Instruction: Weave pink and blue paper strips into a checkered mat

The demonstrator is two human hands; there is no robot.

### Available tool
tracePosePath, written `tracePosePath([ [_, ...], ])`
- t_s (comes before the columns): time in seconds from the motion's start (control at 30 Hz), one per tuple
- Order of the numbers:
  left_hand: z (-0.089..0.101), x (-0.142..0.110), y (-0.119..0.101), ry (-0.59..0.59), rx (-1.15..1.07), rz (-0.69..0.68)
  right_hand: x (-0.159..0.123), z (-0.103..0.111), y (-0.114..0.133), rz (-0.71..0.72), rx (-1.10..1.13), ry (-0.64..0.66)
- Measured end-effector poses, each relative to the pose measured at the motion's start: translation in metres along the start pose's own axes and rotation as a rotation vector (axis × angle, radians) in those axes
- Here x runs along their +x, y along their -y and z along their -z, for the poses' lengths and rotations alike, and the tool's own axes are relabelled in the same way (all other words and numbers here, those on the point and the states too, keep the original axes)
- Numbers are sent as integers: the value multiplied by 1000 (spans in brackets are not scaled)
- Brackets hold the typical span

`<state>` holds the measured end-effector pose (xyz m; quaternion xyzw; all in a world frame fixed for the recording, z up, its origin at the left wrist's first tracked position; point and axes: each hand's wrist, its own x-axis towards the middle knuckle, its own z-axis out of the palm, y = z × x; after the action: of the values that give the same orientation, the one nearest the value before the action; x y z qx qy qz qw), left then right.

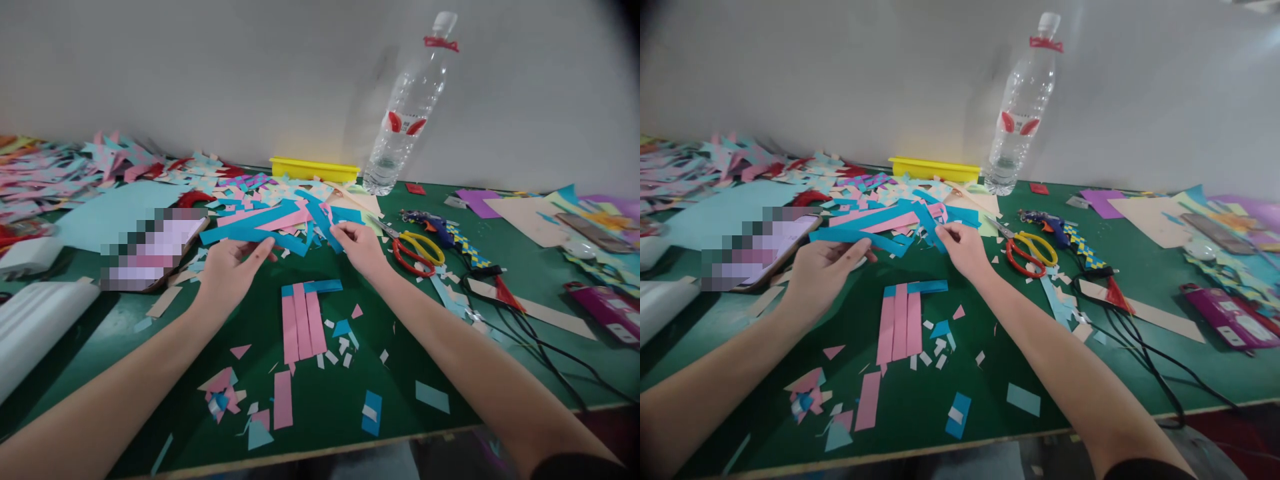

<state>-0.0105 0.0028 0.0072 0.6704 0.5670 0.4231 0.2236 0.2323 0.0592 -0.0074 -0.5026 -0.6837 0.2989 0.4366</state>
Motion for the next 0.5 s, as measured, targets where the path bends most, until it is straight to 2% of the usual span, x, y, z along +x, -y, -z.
tracePosePath([
  [0.13,0,2,0,-86,-49,38,-1,6,-6,131,-332,35],
  [0.27,0,3,-7,-106,-183,38,-7,4,-10,232,-626,-20],
  [0.37,3,3,-13,-79,-212,24,-12,1,-9,309,-693,-25],
  [0.5,7,6,-21,-128,-323,39,-15,-1,-8,394,-689,5],
])
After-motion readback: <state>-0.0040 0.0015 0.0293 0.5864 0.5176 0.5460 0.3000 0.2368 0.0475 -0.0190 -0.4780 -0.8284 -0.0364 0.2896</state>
